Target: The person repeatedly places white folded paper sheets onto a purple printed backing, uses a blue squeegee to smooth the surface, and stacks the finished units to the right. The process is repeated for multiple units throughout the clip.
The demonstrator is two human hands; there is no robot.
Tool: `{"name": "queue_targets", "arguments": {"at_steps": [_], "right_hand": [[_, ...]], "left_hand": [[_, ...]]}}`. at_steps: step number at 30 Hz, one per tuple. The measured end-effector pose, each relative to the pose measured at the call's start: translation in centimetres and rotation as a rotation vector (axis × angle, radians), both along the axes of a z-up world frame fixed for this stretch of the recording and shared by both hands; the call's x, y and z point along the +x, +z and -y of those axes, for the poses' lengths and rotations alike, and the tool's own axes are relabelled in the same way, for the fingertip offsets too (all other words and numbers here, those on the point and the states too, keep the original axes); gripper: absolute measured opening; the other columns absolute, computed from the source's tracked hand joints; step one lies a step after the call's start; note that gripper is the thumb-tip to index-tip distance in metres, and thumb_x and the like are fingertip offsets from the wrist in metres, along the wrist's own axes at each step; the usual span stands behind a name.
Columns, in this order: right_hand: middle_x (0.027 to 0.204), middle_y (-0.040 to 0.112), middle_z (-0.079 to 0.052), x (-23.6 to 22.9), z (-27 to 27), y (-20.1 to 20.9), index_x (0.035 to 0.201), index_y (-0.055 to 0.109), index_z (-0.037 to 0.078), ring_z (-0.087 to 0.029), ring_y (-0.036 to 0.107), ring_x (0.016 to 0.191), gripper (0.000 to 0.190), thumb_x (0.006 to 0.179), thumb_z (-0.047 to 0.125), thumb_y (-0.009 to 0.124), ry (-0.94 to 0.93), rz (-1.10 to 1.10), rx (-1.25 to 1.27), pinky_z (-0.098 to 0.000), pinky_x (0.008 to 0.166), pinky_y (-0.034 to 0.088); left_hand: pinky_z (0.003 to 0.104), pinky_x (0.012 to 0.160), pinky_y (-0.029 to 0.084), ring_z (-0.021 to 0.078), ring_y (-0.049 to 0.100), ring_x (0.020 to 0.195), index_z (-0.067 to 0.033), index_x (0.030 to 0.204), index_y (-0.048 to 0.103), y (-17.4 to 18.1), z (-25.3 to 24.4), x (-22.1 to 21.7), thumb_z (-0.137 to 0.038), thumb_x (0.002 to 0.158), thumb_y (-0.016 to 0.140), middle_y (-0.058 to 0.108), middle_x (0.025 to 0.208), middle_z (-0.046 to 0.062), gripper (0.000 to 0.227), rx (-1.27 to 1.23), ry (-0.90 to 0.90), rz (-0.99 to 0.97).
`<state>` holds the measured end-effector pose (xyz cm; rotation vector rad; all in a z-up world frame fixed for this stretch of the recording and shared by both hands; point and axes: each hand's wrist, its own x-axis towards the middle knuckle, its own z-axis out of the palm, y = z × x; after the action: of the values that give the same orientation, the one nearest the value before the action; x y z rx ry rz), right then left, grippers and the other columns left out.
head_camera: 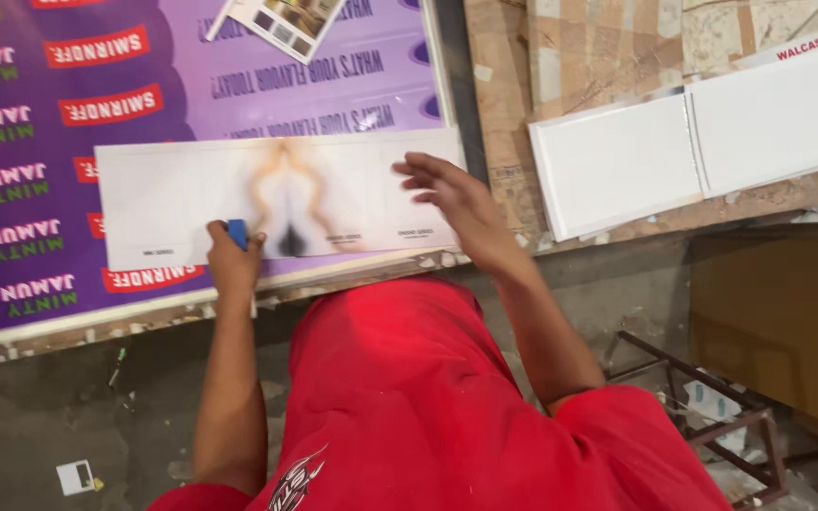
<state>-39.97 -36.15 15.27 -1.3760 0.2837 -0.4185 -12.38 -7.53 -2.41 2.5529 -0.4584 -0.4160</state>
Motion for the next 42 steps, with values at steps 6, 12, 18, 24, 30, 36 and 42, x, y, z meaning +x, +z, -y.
{"name": "queue_targets", "arguments": {"at_steps": [6,12,18,24,30,36,42], "right_hand": [[0.158,0.054,-0.007,-0.5,-8.8,14.6,0.157,0.049,0.018,-0.034,0.048,0.146,0.086,0.088,0.069,0.055,0.638,0.985,0.492,-0.0487,0.114,0.044],[0.150,0.056,-0.008,2.3,-13.2,17.7,0.150,0.052,0.016,-0.032,0.050,0.138,0.080,0.089,0.068,0.056,0.598,0.979,0.532,-0.0468,0.110,0.046],[0.141,0.058,-0.008,4.6,-12.9,18.1,0.144,0.054,0.014,-0.030,0.052,0.131,0.075,0.091,0.066,0.057,0.597,0.933,0.471,-0.0448,0.105,0.047],[0.133,0.060,-0.008,5.0,-13.2,17.7,0.138,0.057,0.012,-0.028,0.054,0.123,0.070,0.092,0.065,0.058,0.566,0.910,0.486,-0.0429,0.100,0.048],[0.124,0.062,-0.009,4.7,-11.8,18.6,0.131,0.059,0.010,-0.026,0.056,0.115,0.065,0.094,0.063,0.059,0.594,0.925,0.499,-0.0410,0.096,0.049],[0.116,0.063,-0.009,3.8,-10.5,18.6,0.125,0.062,0.008,-0.024,0.059,0.108,0.062,0.095,0.062,0.060,0.589,0.923,0.566,-0.0390,0.091,0.050],[0.108,0.065,-0.009,5.8,-7.1,13.5,0.119,0.064,0.006,-0.022,0.061,0.100,0.059,0.097,0.060,0.061,0.422,0.634,0.525,-0.0371,0.086,0.052]], "left_hand": [[0.058,0.077,0.051,0.0531,0.067,0.087,-0.0011,0.118,0.048,1.1,0.0,0.9,-0.030,0.090,0.079,0.070,0.091,0.031,0.051,0.034,-0.050,-0.057],[0.060,0.076,0.051,0.0553,0.066,0.087,-0.0022,0.117,0.050,1.1,-0.8,1.2,-0.031,0.091,0.079,0.069,0.090,0.031,0.049,0.015,-0.113,-0.020],[0.059,0.074,0.051,0.0547,0.066,0.084,-0.0010,0.111,0.051,2.0,0.0,1.0,-0.032,0.091,0.078,0.069,0.087,0.031,0.046,0.020,-0.114,-0.060],[0.058,0.074,0.052,0.0542,0.067,0.084,-0.0001,0.113,0.051,2.3,-0.7,0.6,-0.030,0.096,0.075,0.069,0.086,0.031,0.042,-0.013,-0.126,-0.052],[0.058,0.072,0.051,0.0549,0.066,0.083,0.0007,0.110,0.053,2.5,-0.5,0.1,-0.029,0.094,0.078,0.069,0.085,0.031,0.043,-0.028,-0.117,0.031],[0.056,0.072,0.052,0.0524,0.067,0.084,0.0012,0.108,0.053,1.9,-0.3,-0.3,-0.029,0.095,0.080,0.070,0.086,0.028,0.043,-0.052,-0.095,0.035],[0.057,0.071,0.050,0.0534,0.066,0.082,0.0017,0.110,0.053,1.4,-0.3,-0.9,-0.028,0.093,0.081,0.069,0.085,0.029,0.044,-0.074,-0.053,0.079]]}}
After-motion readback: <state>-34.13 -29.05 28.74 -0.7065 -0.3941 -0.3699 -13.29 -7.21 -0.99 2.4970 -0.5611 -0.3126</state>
